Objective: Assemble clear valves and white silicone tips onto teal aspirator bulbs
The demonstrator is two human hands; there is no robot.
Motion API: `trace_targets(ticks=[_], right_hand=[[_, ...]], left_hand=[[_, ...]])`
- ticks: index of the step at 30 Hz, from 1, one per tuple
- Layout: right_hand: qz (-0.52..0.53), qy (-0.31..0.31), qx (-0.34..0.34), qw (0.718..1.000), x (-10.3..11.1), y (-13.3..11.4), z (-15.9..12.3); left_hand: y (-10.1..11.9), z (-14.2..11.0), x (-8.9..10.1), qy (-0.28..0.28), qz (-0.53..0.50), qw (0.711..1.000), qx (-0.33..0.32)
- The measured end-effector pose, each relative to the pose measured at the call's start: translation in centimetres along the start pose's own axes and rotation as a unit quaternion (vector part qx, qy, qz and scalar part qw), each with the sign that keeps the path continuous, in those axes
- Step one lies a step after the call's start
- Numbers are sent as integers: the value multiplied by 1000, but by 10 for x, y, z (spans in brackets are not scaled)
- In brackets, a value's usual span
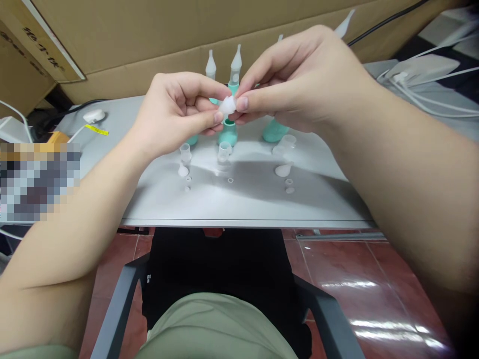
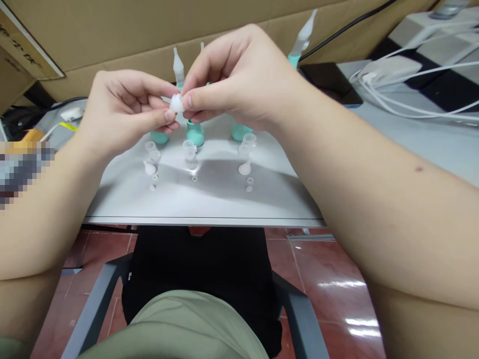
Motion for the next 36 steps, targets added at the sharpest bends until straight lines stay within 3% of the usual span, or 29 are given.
trace_targets(ticks=[4, 9, 14, 18, 21, 36], right_hand=[[51, -28, -43, 997, 0, 4, 1], [98, -12, -77, 992, -2, 0, 0], [99, 17, -81, 992, -7, -3, 1], [119, 7, -107, 987, -8, -3, 0], [120, -1, -112, 986, -8, -4, 0], [128, 35, -71, 989, -16, -10, -3]], left_hand=[[-12, 5, -2, -33, 15, 999, -2], [-25, 8, -1, -28, 35, 998, -38], [-13, 3, -2, -1, 26, 999, -29], [-6, 1, -2, 14, 15, 999, -41], [-8, 3, -2, -10, 28, 999, -35], [-3, 0, 0, 18, 26, 998, -48]])
Point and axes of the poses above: each hand's wrist, its own z-axis towards the middle knuckle, its own x-axis out of the back of the hand, y = z × x, the point moved 3 cm from there along z, towards the middle knuckle, and after that the axes turned 1 degree about y, right-handed, at the moved point
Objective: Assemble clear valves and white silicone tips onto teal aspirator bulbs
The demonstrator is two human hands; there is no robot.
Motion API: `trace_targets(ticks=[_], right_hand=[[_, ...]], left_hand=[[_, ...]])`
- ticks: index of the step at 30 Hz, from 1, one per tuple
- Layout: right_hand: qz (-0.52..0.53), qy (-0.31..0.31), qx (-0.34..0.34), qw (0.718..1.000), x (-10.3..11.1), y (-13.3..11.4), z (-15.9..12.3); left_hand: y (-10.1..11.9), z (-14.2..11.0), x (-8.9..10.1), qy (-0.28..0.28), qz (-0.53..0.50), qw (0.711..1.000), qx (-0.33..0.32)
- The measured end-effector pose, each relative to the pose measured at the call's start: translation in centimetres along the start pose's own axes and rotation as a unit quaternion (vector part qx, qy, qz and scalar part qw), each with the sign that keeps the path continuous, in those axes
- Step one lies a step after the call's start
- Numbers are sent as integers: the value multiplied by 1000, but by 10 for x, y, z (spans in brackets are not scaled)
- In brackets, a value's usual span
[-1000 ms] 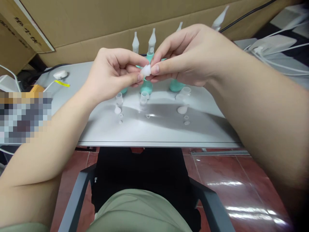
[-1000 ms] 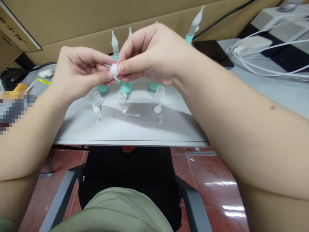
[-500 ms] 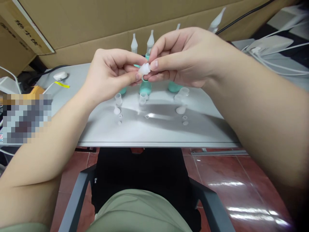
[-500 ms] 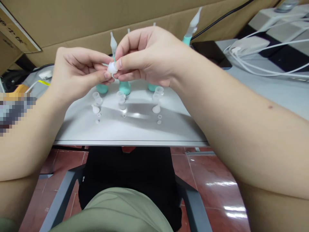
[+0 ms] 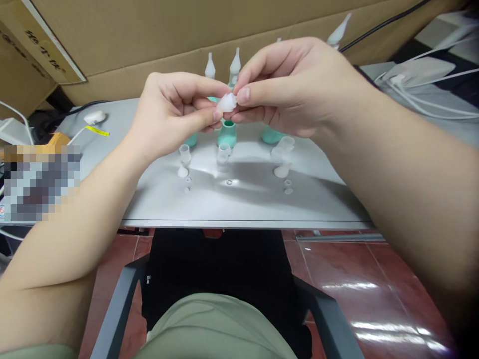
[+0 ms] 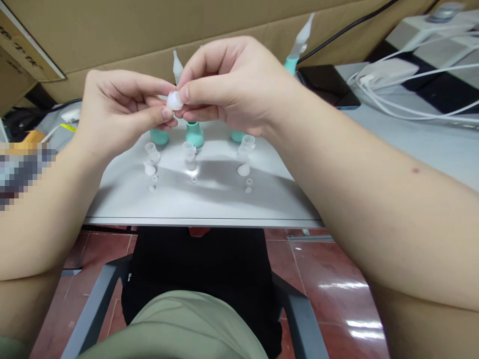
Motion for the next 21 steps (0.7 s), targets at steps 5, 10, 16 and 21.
trace_targets(ticks=[5, 10, 16, 21], right_hand=[[-11, 15, 15, 1000, -2, 0, 0], [-25, 5, 23, 999, 0, 2, 2], [-37, 1, 27, 999, 0, 4, 4], [-20, -3, 16, 1000, -1, 3, 1]], left_hand=[[1, -1, 1, 10, -20, 1000, -3], [-3, -1, 1, 4, 11, 1000, 0], [-5, -1, 1, 14, -27, 999, -17], [-2, -1, 0, 33, -33, 998, -33]])
Point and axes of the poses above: each hand's wrist, its own z-axis towards the middle knuckle, its own x-axis out of the back of the hand, y = z × x, the point moved 3 cm from there along z, towards the middle knuckle, and after that the axes turned 1 degree about y, right-handed, at the moved point
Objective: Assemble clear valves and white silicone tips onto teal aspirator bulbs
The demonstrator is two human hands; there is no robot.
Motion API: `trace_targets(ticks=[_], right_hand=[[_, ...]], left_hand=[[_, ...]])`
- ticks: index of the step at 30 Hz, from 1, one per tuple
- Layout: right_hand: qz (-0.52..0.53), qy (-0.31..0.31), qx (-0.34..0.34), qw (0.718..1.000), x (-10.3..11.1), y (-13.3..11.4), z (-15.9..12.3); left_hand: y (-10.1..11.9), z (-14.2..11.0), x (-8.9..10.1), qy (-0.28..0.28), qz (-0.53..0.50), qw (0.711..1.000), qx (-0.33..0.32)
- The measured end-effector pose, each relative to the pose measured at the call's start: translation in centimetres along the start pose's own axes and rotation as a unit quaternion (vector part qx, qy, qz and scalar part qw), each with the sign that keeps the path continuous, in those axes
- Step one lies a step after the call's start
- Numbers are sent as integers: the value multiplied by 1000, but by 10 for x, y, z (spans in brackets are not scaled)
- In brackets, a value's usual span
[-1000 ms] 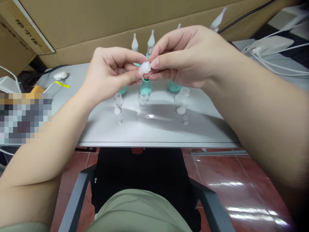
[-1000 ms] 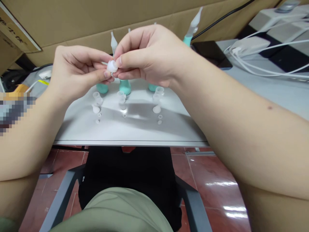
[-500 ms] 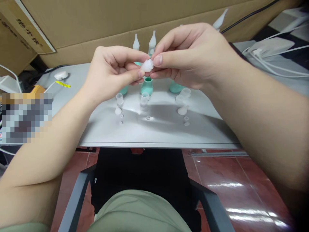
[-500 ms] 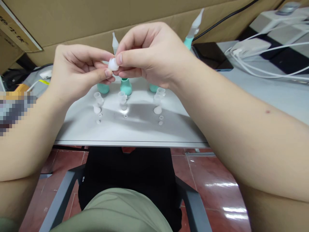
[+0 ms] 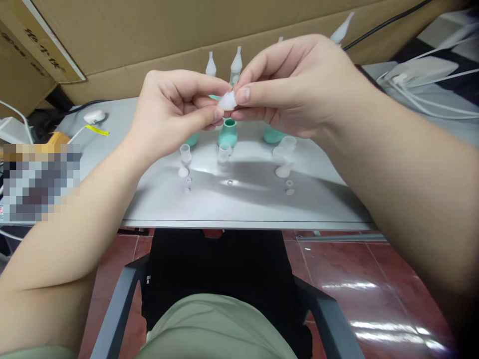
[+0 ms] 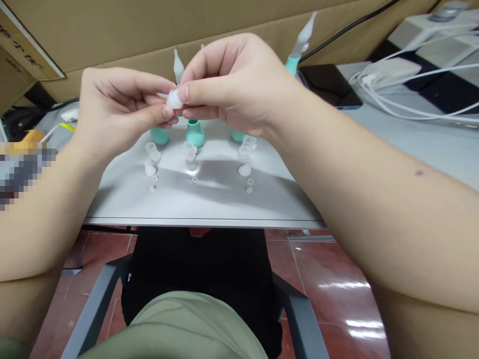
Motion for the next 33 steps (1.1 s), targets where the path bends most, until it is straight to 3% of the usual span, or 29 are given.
trace_targets(ticks=[5, 9, 17, 22, 25, 27, 33], right_hand=[[45, -42, -19, 998, 6, 3, 4], [75, -88, -15, 993, 9, 8, 8], [100, -98, -34, 990, 8, 11, 5], [84, -122, -83, 986, 13, 15, 9], [78, -126, -90, 985, 13, 13, 9], [67, -116, -96, 986, 11, 10, 7], [43, -110, -91, 989, 6, 4, 2]], left_hand=[[-4, -1, -2, -6, -10, 999, -34], [-19, 0, -1, -19, -20, 991, -127], [-36, 4, -1, -37, -24, 982, -181], [-11, 0, 0, -36, -44, 985, -162], [12, -1, 2, -95, 51, 994, -34], [24, 0, 6, -91, 73, 993, -22], [25, 1, 8, -87, 105, 987, -90]])
Point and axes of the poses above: each hand's wrist, its own z-axis towards the middle knuckle, its own x-axis out of the back of the hand, y = z × x, the point moved 3 cm from there along z, towards the middle knuckle, and after that the axes turned 1 degree about y, right-handed, at the moved point
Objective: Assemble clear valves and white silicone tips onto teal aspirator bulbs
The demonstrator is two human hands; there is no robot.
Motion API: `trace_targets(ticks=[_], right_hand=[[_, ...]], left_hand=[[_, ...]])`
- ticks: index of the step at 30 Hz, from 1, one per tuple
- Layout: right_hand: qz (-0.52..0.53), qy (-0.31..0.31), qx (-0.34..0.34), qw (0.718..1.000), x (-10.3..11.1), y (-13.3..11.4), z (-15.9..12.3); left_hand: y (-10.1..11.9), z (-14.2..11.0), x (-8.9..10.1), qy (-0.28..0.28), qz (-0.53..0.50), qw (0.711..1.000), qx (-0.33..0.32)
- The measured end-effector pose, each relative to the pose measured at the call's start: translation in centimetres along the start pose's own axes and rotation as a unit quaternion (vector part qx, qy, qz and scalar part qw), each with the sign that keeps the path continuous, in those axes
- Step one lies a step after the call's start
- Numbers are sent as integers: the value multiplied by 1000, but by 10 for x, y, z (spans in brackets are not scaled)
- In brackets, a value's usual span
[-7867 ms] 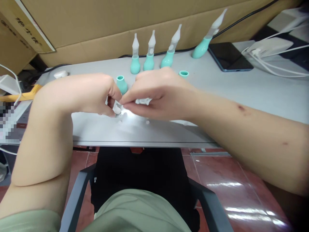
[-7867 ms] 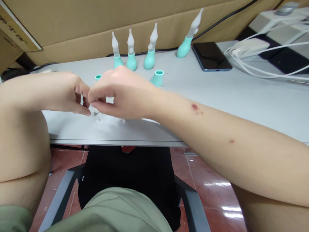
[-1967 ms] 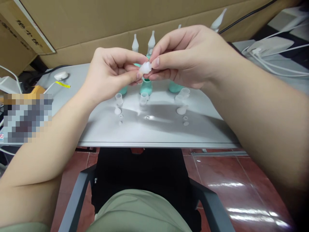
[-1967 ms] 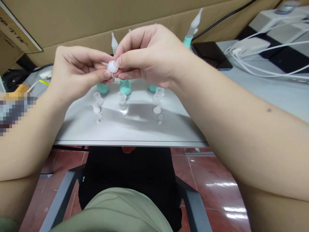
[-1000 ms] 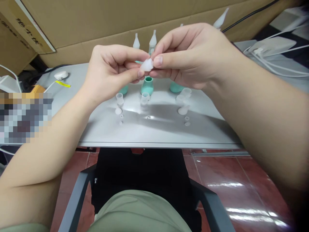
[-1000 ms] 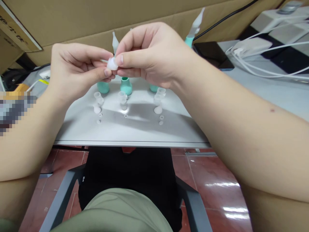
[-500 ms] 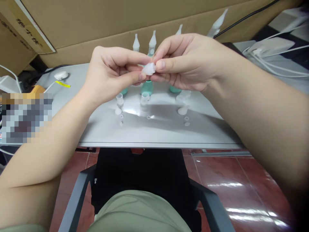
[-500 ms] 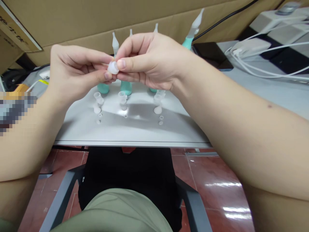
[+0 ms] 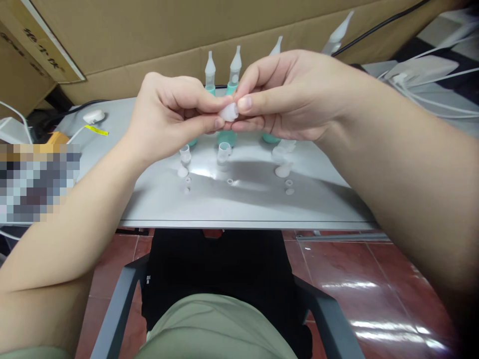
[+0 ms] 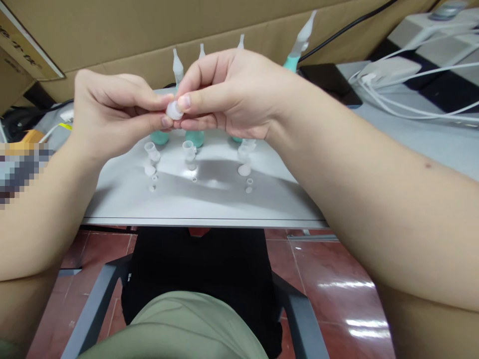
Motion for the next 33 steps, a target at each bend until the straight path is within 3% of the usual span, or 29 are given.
trace_targets(ticks=[9, 13, 17, 19, 21, 23, 29, 33], right_hand=[[-50, -10, 12, 999, 4, 1, -1], [-35, -9, 25, 999, 4, 2, -1], [-16, -20, 38, 999, 4, 4, 0], [-9, -16, 43, 999, 3, 5, 0], [6, -5, 53, 999, 2, 6, 1], [27, 7, 55, 998, 0, 6, 0], [40, 20, 29, 999, -3, 4, -1], [34, -10, 38, 999, 1, 6, 1]], left_hand=[[9, 0, 4, -13, 63, 997, 42], [12, -3, 5, 2, 57, 998, 2], [-15, -3, -3, -34, 64, 997, 4], [-32, -2, -5, 25, 5, 998, -62], [-42, -1, -6, 31, -37, 995, -84], [-37, -1, -5, 8, -37, 997, -66], [12, -1, 5, -12, 6, 998, 54], [5, 0, 2, -9, -9, 998, 55]])
Point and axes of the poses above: each hand's wrist, its own z-axis towards the middle knuckle, its own x-axis out of the back of the hand, y = z × x, the point moved 3 cm from there along z, towards the middle knuckle, and after that the axes turned 1 degree about y, right-handed, at the moved point
